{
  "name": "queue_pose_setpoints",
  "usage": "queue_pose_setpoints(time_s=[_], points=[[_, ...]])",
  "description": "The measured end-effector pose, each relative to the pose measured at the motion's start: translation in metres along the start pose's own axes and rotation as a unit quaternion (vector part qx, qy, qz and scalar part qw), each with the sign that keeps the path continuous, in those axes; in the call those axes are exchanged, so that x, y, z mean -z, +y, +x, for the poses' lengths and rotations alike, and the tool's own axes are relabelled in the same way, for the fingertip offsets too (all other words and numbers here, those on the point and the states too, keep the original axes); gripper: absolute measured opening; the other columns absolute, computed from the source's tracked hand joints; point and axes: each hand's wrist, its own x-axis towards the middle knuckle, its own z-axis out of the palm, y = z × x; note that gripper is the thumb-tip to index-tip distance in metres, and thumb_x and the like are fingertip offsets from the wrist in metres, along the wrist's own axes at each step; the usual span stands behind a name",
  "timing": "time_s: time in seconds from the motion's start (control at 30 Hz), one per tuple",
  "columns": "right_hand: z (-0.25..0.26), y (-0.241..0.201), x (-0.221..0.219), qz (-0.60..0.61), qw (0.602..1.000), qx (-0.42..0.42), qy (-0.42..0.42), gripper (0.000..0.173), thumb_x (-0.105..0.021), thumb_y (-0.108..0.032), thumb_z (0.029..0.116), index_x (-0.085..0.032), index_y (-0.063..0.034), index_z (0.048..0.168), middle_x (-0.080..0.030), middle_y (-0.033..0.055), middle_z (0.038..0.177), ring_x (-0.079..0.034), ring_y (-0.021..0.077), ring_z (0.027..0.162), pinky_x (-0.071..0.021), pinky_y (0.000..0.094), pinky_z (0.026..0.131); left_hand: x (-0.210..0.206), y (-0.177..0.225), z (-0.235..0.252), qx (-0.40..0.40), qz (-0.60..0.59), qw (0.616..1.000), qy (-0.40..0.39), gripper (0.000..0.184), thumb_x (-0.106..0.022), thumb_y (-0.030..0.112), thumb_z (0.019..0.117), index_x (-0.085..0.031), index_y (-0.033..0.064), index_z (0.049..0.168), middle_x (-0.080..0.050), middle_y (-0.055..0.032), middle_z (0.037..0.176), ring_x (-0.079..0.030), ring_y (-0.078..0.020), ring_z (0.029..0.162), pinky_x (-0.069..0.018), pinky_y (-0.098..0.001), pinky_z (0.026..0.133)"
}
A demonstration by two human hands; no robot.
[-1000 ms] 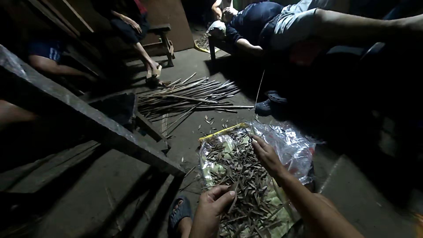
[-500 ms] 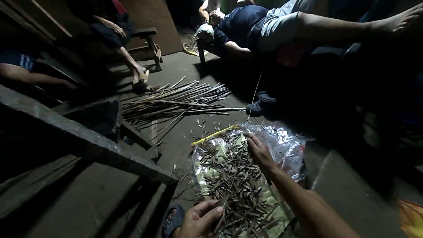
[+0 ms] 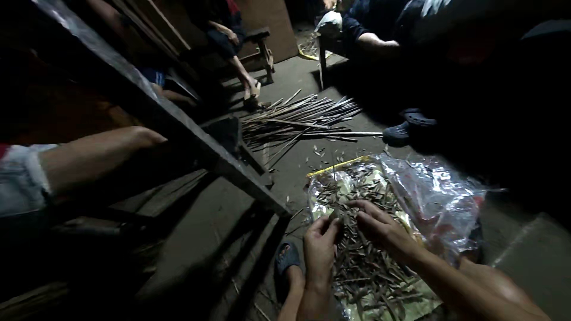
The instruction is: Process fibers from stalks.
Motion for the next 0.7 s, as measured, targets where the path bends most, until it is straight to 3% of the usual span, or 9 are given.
queue_pose_setpoints(time_s=[0.07,0.2,0.27,0.4,0.6,0.67,0.7], points=[[-0.004,-0.001,-0.001,0.020,1.000,-0.012,0.005,0.035,-0.041,-0.021,0.1053,-0.052,-0.0041,0.134,-0.045,-0.0093,0.071,-0.040,-0.0010,0.052,-0.0365,0.0172,0.048,-0.007,0.001,0.003,-0.005,-0.021,1.000,-0.001,0.007,-0.064,-0.003,0.0960,-0.069,-0.0045,0.102,-0.069,-0.0020,0.080,-0.064,-0.0032,0.064,-0.0554,-0.0189,0.061],[-0.007,0.001,-0.004,-0.030,0.999,-0.012,0.031,0.028,-0.069,-0.016,0.0936,-0.058,-0.0009,0.114,-0.055,-0.0018,0.082,-0.050,0.0012,0.064,-0.0442,0.0180,0.059,-0.022,-0.001,0.005,-0.001,-0.058,0.998,-0.012,0.006,-0.065,-0.004,0.0948,-0.068,-0.0046,0.100,-0.069,-0.0032,0.079,-0.065,-0.0042,0.065,-0.0560,-0.0193,0.061],[-0.007,-0.001,0.000,-0.051,0.998,-0.005,0.038,0.019,-0.066,-0.005,0.0923,-0.061,0.0020,0.109,-0.061,0.0011,0.088,-0.057,0.0021,0.073,-0.0486,0.0191,0.067,-0.029,-0.002,0.005,0.001,-0.072,0.997,-0.017,0.006,-0.065,-0.004,0.0950,-0.068,-0.0048,0.100,-0.069,-0.0036,0.079,-0.065,-0.0055,0.065,-0.0566,-0.0205,0.061],[-0.010,-0.005,0.010,-0.031,0.998,-0.033,0.041,0.003,-0.060,-0.006,0.0973,-0.061,-0.0045,0.100,-0.056,-0.0054,0.076,-0.046,-0.0017,0.058,-0.0383,0.0158,0.052,-0.035,0.002,0.007,0.019,-0.082,0.996,-0.032,0.006,-0.061,-0.003,0.0976,-0.067,-0.0036,0.099,-0.068,-0.0028,0.078,-0.064,-0.0056,0.063,-0.0549,-0.0201,0.060],[-0.010,-0.004,0.021,0.060,0.997,-0.037,0.001,0.011,-0.051,-0.006,0.0956,-0.060,-0.0095,0.100,-0.052,-0.0105,0.068,-0.043,-0.0030,0.050,-0.0369,0.0153,0.047,-0.035,0.006,0.011,0.019,-0.066,0.996,-0.060,0.011,-0.059,-0.002,0.0996,-0.068,-0.0040,0.105,-0.069,-0.0035,0.083,-0.061,-0.0033,0.063,-0.0494,-0.0165,0.055],[-0.010,-0.004,0.028,-0.018,1.000,0.018,-0.004,0.021,-0.048,-0.006,0.0962,-0.061,-0.0025,0.112,-0.056,-0.0070,0.081,-0.049,-0.0038,0.062,-0.0422,0.0149,0.056,-0.032,0.004,0.013,-0.001,-0.005,0.998,-0.056,0.014,-0.060,-0.001,0.0992,-0.068,-0.0041,0.110,-0.069,-0.0031,0.086,-0.060,-0.0016,0.065,-0.0478,-0.0163,0.057],[-0.009,-0.005,0.033,-0.087,0.994,0.058,0.012,0.026,-0.048,-0.005,0.0979,-0.061,0.0024,0.119,-0.060,-0.0012,0.091,-0.052,-0.0015,0.072,-0.0450,0.0169,0.065,-0.031,0.004,0.015,-0.021,0.048,0.997,-0.057,0.015,-0.060,0.000,0.0991,-0.068,-0.0040,0.112,-0.069,-0.0034,0.090,-0.060,-0.0015,0.069,-0.0486,-0.0174,0.062]])
